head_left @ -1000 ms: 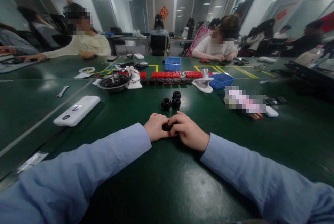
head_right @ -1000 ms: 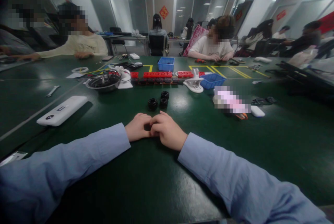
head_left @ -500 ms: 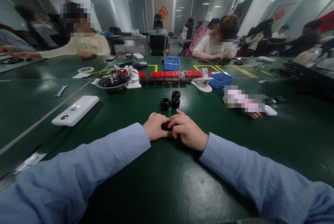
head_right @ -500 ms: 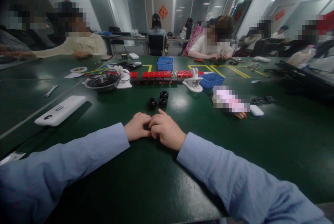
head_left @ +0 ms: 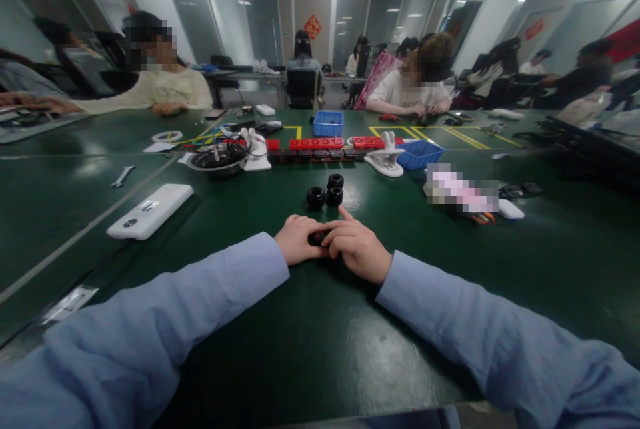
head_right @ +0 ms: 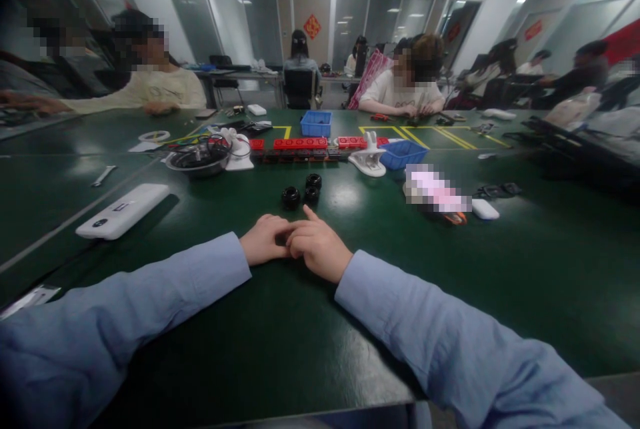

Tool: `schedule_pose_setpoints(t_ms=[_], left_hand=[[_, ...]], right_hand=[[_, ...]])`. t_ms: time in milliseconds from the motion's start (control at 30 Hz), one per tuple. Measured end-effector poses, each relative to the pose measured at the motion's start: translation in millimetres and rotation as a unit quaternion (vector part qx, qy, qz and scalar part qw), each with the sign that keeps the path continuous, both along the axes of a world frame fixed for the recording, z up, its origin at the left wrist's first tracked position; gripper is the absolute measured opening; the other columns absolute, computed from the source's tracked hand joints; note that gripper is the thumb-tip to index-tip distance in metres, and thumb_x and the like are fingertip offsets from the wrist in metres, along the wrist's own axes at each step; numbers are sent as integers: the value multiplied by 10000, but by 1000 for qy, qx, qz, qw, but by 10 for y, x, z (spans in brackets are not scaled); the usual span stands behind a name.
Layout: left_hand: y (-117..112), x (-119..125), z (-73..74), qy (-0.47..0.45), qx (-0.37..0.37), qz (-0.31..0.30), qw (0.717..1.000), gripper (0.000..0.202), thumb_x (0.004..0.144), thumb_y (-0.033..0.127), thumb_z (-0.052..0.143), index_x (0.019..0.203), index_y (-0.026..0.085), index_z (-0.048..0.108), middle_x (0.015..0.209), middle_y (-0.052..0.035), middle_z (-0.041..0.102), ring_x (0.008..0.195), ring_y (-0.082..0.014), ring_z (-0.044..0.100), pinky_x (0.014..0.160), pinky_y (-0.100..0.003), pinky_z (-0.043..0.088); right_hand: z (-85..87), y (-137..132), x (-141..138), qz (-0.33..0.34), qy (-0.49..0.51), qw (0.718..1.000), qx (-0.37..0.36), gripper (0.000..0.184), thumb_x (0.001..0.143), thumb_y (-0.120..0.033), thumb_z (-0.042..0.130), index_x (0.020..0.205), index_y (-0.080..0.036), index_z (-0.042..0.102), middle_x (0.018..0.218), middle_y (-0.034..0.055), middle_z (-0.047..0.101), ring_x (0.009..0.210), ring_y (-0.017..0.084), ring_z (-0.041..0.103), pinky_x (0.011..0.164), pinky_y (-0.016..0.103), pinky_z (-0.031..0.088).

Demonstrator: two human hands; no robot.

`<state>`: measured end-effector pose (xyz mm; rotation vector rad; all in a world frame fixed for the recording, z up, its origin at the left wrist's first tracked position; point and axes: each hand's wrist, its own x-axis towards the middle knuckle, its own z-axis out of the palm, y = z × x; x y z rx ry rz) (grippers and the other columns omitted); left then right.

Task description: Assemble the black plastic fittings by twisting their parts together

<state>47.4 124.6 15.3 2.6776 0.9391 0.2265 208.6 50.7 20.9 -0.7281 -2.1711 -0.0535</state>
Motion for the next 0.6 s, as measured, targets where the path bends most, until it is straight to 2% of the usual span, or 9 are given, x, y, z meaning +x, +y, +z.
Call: schedule_pose_setpoints(t_ms=[133,267,433,600], left_hand=[[-3,-2,-6,-9,0,1,1000,294,717,478,638,796,195,620,852,10,636,891,-209,574,821,-345,329],[-18,-5,17,-2,1,5,1000,354,722,544,613,786,195,613,803,14,622,857,-206,572,804,-340,329],[-19,-13,29,-8,1,4,1000,367,715,544,634,839,199,622,797,10,608,843,-200,559,801,-340,324],[2,-13,10,-3,1,-8,1000,379,720,544,633,827,180,620,794,-1,609,823,-198,553,792,-345,326]], right_hand=[[28,-87,-8,-20,20,999,29,272,763,-19,367,717,-197,567,899,-7,668,1088,157,531,1107,455,235],[60,-126,-14,-90,23,996,20,226,723,-109,410,847,-199,576,908,30,633,962,191,540,1062,477,272],[-10,-8,56,-216,57,973,-65,219,764,-239,468,949,-150,545,922,92,581,901,228,518,849,411,418],[-82,81,106,-267,61,950,-151,303,822,-383,500,995,-137,540,889,74,563,845,212,511,792,369,416]])
